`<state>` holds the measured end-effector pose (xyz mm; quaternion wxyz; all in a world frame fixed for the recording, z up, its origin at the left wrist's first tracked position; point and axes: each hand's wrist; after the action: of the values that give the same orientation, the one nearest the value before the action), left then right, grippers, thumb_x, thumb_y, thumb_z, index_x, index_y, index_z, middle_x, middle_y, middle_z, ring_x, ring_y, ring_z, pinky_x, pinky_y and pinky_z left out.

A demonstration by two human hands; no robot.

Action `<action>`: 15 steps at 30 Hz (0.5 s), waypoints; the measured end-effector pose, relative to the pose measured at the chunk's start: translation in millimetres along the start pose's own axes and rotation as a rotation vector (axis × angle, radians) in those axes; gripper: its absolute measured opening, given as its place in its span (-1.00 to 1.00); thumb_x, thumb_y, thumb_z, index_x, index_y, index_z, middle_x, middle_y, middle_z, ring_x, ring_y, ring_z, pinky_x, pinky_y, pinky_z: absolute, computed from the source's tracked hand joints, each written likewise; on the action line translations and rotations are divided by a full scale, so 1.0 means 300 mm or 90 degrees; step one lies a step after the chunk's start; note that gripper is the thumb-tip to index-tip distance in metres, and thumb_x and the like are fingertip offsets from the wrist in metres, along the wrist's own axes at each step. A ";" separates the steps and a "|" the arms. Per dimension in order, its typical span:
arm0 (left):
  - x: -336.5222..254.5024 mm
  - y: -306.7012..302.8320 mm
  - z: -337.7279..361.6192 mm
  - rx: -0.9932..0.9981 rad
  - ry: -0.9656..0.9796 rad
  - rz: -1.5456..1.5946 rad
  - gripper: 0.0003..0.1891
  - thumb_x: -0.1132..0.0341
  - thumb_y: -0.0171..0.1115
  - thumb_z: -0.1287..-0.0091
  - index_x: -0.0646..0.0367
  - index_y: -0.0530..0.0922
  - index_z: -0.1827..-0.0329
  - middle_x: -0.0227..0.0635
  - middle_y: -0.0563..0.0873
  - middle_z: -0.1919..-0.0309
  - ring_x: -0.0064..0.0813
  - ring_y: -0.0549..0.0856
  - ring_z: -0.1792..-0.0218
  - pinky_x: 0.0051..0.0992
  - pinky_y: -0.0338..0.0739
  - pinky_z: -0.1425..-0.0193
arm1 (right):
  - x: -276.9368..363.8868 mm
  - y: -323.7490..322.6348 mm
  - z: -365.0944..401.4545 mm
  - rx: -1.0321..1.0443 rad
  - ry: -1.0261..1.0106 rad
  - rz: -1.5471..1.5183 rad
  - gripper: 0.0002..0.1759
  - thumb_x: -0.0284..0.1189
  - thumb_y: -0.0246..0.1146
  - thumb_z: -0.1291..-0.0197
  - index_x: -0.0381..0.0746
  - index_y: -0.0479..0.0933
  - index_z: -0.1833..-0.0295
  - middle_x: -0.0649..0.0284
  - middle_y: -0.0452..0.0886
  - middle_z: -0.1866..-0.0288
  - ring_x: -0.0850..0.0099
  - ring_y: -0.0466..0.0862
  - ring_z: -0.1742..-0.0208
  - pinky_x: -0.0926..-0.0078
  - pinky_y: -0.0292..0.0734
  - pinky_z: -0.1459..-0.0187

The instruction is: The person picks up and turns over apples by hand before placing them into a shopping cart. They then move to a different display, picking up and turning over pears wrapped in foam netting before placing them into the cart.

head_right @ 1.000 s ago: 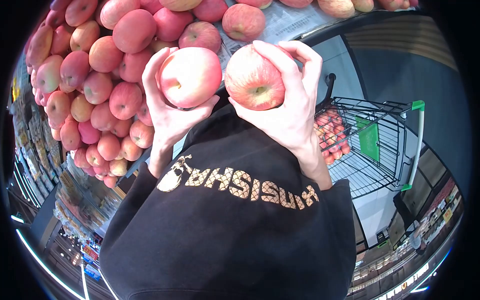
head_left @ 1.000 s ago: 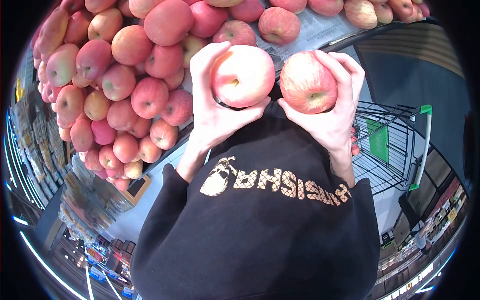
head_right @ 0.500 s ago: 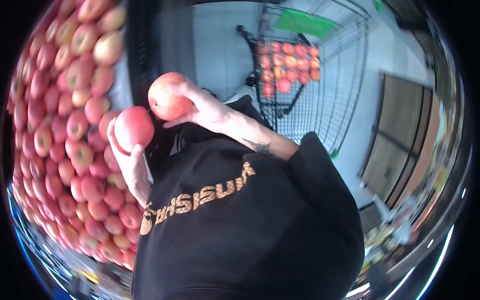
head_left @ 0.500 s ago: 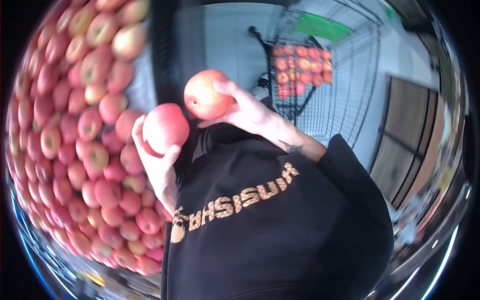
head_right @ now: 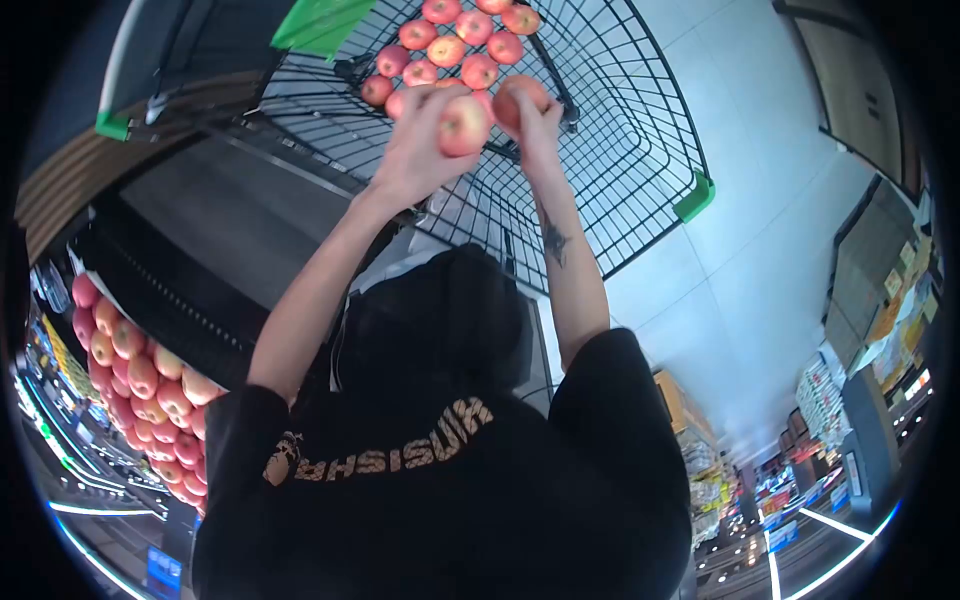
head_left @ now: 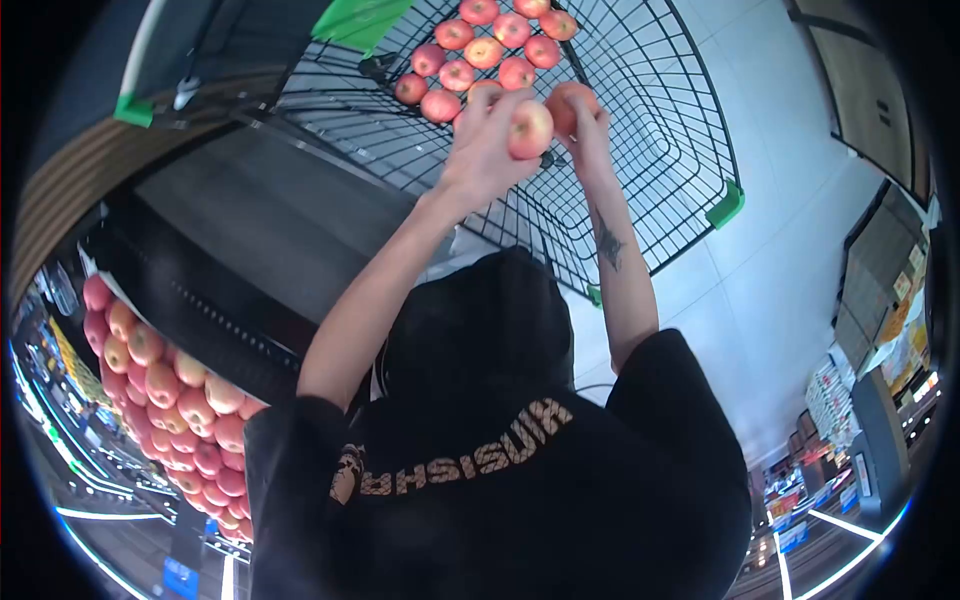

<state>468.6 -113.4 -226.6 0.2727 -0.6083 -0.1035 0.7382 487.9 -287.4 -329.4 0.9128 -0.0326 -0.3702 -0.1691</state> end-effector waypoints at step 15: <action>0.507 0.665 -0.433 0.326 -0.016 -0.373 -0.34 0.49 0.34 0.08 0.06 0.42 -0.20 -0.20 0.40 -0.10 -0.16 0.40 -0.17 -0.25 0.38 -0.16 | -0.192 -0.128 -0.635 -0.119 -0.236 0.605 0.07 -0.01 0.58 0.39 -0.36 0.29 -0.22 -0.14 0.36 -0.13 0.02 0.45 -0.14 0.21 0.44 -0.13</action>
<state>520.6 -221.6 -482.4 0.6135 -0.4565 -0.0884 0.6383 563.1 -342.3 -509.3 0.8011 -0.3077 -0.4536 0.2405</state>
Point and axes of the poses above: each hand's wrist, its own z-axis away from the middle knuckle, its own y-axis out of the palm, x = y × z
